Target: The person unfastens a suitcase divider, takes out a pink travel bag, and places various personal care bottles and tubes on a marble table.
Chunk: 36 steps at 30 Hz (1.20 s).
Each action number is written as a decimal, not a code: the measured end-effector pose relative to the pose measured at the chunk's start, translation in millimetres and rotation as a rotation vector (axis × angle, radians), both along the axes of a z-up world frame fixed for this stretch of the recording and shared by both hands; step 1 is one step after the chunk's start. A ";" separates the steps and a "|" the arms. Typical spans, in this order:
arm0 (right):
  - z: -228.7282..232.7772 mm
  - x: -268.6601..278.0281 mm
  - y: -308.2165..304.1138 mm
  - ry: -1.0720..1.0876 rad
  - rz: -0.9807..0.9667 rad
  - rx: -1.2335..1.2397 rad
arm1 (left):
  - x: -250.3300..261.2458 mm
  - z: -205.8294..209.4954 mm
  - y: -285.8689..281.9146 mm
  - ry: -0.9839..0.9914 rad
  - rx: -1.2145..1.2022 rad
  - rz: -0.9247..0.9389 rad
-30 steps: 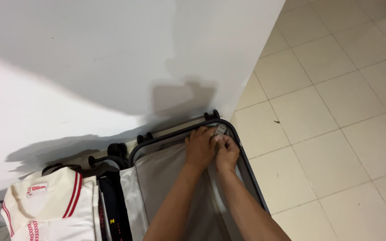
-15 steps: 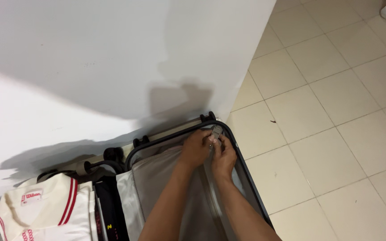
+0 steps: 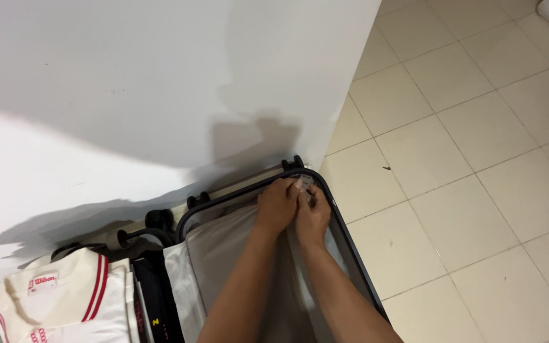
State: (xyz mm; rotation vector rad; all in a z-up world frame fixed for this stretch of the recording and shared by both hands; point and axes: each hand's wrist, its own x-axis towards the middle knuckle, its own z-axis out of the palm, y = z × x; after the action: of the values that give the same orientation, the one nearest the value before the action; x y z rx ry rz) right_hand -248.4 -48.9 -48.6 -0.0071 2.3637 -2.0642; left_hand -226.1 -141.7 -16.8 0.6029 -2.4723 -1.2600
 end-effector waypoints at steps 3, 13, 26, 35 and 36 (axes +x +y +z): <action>-10.3 2.1 4.3 -0.001 0.036 -0.039 | 5.2 -1.4 2.8 -0.008 -0.032 -0.019; 30.4 26.7 69.7 -0.324 0.556 0.283 | 58.8 37.7 -13.6 0.139 0.032 0.064; 77.2 176.7 92.1 -0.487 1.259 0.071 | 235.4 49.3 60.9 -0.151 0.032 0.454; 28.5 213.4 93.0 0.015 0.915 0.191 | 332.1 90.2 -9.3 0.128 0.513 0.643; 12.6 199.1 92.9 0.196 0.746 0.429 | 341.2 99.2 -21.3 0.079 0.487 0.666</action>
State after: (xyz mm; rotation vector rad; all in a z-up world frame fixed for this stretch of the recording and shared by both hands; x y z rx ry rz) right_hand -49.3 44.0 -36.0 -0.9561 2.3237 -1.2444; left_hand 115.2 -163.0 82.4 1.3229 -1.6515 -1.5266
